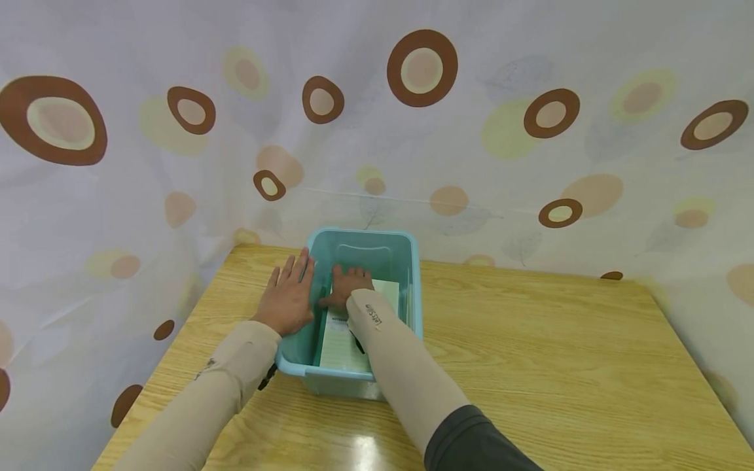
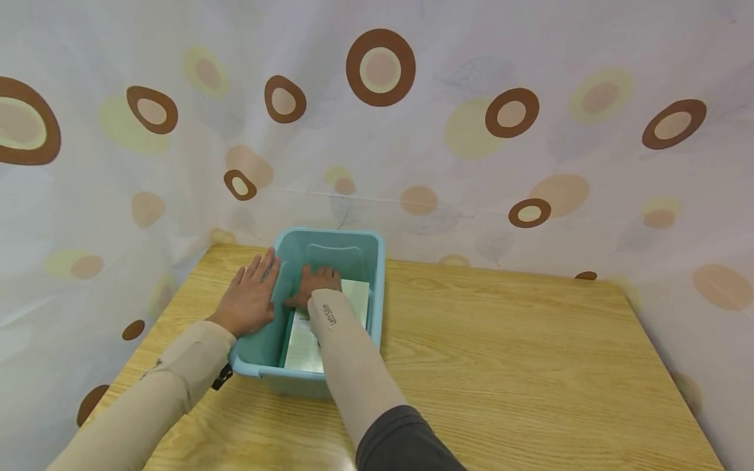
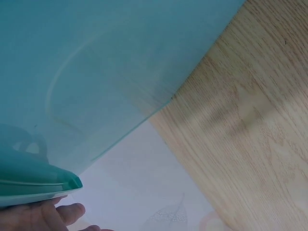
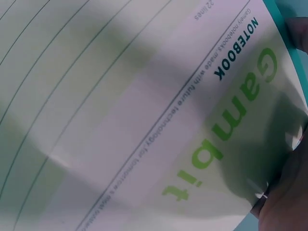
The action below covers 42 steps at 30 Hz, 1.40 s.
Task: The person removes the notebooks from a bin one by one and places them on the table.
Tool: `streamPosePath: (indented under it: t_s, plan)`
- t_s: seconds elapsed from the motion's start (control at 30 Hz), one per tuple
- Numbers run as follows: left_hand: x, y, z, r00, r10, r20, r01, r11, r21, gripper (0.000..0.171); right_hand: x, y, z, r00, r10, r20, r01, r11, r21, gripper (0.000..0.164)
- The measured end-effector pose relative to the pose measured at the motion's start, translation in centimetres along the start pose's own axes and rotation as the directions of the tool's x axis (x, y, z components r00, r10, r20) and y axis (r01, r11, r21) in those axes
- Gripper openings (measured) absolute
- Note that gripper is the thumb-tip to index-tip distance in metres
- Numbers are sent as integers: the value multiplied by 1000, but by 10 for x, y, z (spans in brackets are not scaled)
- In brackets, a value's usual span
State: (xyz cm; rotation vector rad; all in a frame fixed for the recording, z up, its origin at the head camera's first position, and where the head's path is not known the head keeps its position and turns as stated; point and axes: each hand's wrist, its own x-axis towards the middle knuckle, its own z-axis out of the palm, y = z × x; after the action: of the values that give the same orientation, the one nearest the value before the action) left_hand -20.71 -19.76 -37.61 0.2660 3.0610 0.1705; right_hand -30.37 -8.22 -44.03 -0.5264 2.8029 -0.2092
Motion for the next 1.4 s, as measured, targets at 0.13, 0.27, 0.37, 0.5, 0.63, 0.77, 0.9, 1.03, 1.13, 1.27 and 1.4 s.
streamPosePath:
  t_s: [0.13,0.27,0.37,0.5,0.63,0.77,0.9,1.03,1.13,1.27,1.4]
  plan:
    - [0,0,-1,1000,-4,9,4,1000,-11,91,-1,0,-1,1000,-16,-15,16,1000,-5,84]
    - [0,1,-1,1000,-8,9,8,1000,-6,92,-3,-1,-2,997,-60,-45,59,998,-24,77]
    - [0,1,-1,1000,-6,7,6,1000,5,91,-5,-3,-3,995,-80,-58,78,996,-37,72]
    - [0,1,0,1000,-4,10,3,1000,6,91,-8,-4,-6,995,-79,-54,77,996,-37,69]
    - [-1,2,-1,1000,-6,18,6,1000,-3,91,-8,-4,-8,996,-74,-46,73,997,-22,69]
    - [0,2,-2,999,-9,31,10,1000,-13,91,-7,-4,-9,995,-67,-70,65,998,-20,69]
    - [0,1,-3,999,-8,34,9,1000,-22,91,-5,-4,-11,989,-66,-131,63,998,-27,68]
    - [-1,3,-3,1000,-1,17,1,1000,-24,92,-8,-5,-19,978,-65,-197,56,997,-49,66]
    - [0,2,-3,1000,2,12,-2,1000,-18,93,-12,-6,-28,968,-74,-240,57,995,-76,63]
    - [1,3,-4,1000,-1,18,1,1000,-18,93,-17,-5,-45,948,-94,-305,71,994,-87,60]
    - [0,4,-3,1000,-6,16,6,1000,-17,92,-25,-3,-71,921,-114,-373,85,992,-93,52]
